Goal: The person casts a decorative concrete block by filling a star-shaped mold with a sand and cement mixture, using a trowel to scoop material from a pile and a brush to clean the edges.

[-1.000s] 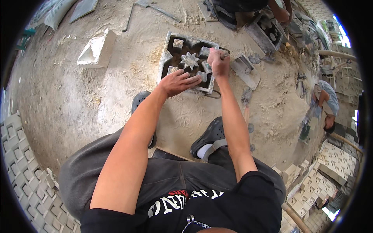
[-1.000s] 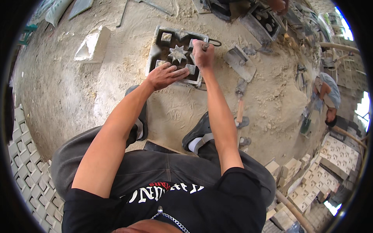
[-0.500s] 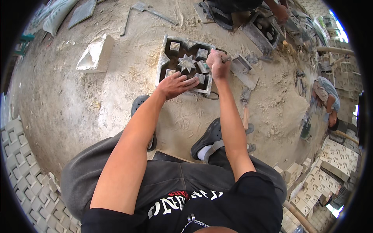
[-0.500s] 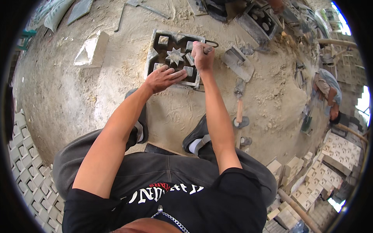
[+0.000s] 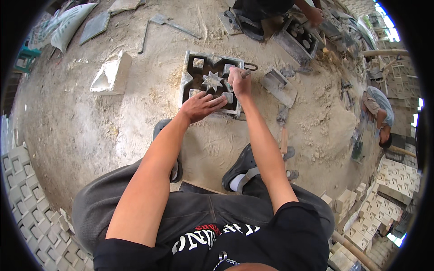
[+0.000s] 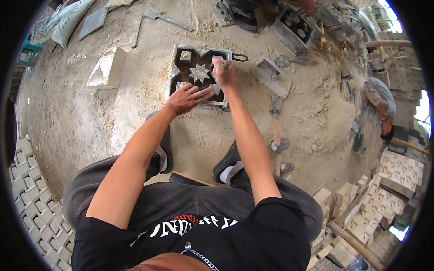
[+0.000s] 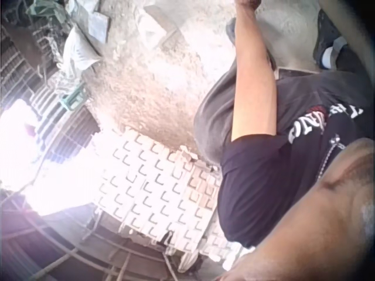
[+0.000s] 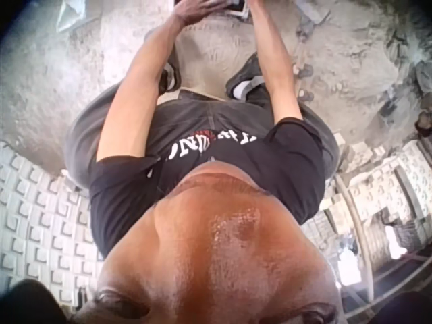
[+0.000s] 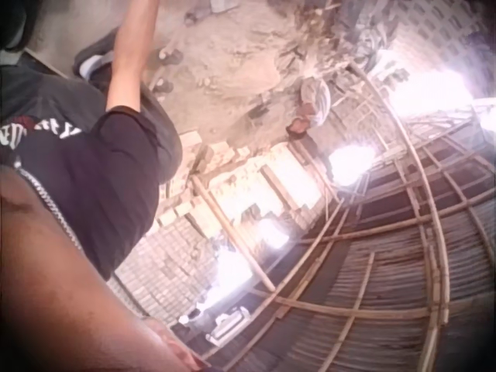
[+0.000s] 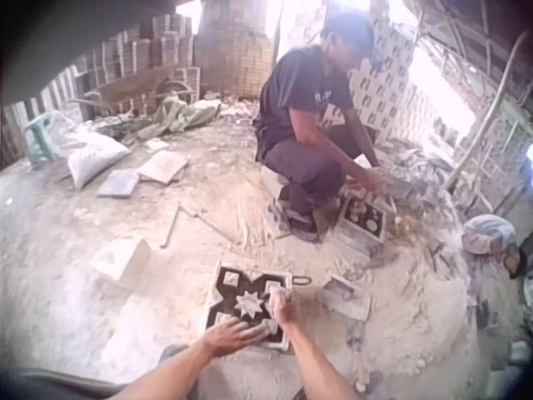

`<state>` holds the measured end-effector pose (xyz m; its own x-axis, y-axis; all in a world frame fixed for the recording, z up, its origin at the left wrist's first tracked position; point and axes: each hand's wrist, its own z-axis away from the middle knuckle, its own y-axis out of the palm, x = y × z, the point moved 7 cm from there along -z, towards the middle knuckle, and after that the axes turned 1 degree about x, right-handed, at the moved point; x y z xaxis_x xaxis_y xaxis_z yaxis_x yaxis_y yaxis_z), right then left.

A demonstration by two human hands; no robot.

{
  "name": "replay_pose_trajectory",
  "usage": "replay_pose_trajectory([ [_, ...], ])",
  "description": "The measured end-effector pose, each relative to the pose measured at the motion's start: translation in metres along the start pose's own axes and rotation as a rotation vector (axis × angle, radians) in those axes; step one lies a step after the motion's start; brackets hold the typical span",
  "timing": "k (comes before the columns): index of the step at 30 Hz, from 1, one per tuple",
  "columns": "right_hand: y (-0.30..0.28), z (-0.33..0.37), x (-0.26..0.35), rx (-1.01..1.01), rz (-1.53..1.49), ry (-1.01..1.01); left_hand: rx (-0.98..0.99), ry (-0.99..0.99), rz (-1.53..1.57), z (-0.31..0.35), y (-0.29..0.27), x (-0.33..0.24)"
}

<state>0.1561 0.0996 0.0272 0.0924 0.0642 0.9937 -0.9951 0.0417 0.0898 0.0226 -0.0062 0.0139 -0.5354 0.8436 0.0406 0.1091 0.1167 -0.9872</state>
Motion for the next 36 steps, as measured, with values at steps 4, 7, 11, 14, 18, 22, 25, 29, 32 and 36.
replay_pose_trajectory([
  [4, -0.001, -0.001, 0.000, -0.005, 0.010, -0.024, 0.016, 0.005, -0.041, -0.001, 0.003, 0.000],
  [7, -0.006, -0.005, -0.003, -0.005, 0.006, -0.082, -0.001, 0.011, -0.033, -0.002, 0.004, 0.000],
  [11, 0.001, -0.003, 0.027, -0.056, -0.055, -0.107, 0.000, 0.007, -0.062, 0.000, -0.002, -0.001],
  [14, 0.001, -0.001, 0.036, -0.073, -0.152, -0.077, 0.015, -0.001, -0.020, -0.001, -0.002, 0.001],
  [18, -0.005, -0.005, 0.007, -0.140, -0.011, 0.013, 0.040, 0.008, -0.021, -0.003, 0.001, -0.001],
  [22, -0.003, -0.012, 0.035, -0.163, -0.079, -0.023, 0.027, -0.004, -0.032, -0.001, -0.002, 0.003],
  [25, -0.006, 0.004, 0.045, -0.234, -0.099, -0.110, 0.042, -0.007, -0.037, 0.003, 0.001, 0.003],
  [29, -0.011, -0.010, -0.001, -0.081, -0.182, 0.098, 0.042, 0.017, -0.037, -0.003, 0.001, -0.004],
  [32, -0.006, -0.010, 0.028, -0.133, 0.014, -0.042, 0.051, -0.005, -0.034, -0.002, 0.002, 0.005],
  [36, -0.005, 0.021, 0.032, -0.174, 0.099, -0.084, 0.041, 0.001, -0.032, 0.002, 0.001, 0.004],
])
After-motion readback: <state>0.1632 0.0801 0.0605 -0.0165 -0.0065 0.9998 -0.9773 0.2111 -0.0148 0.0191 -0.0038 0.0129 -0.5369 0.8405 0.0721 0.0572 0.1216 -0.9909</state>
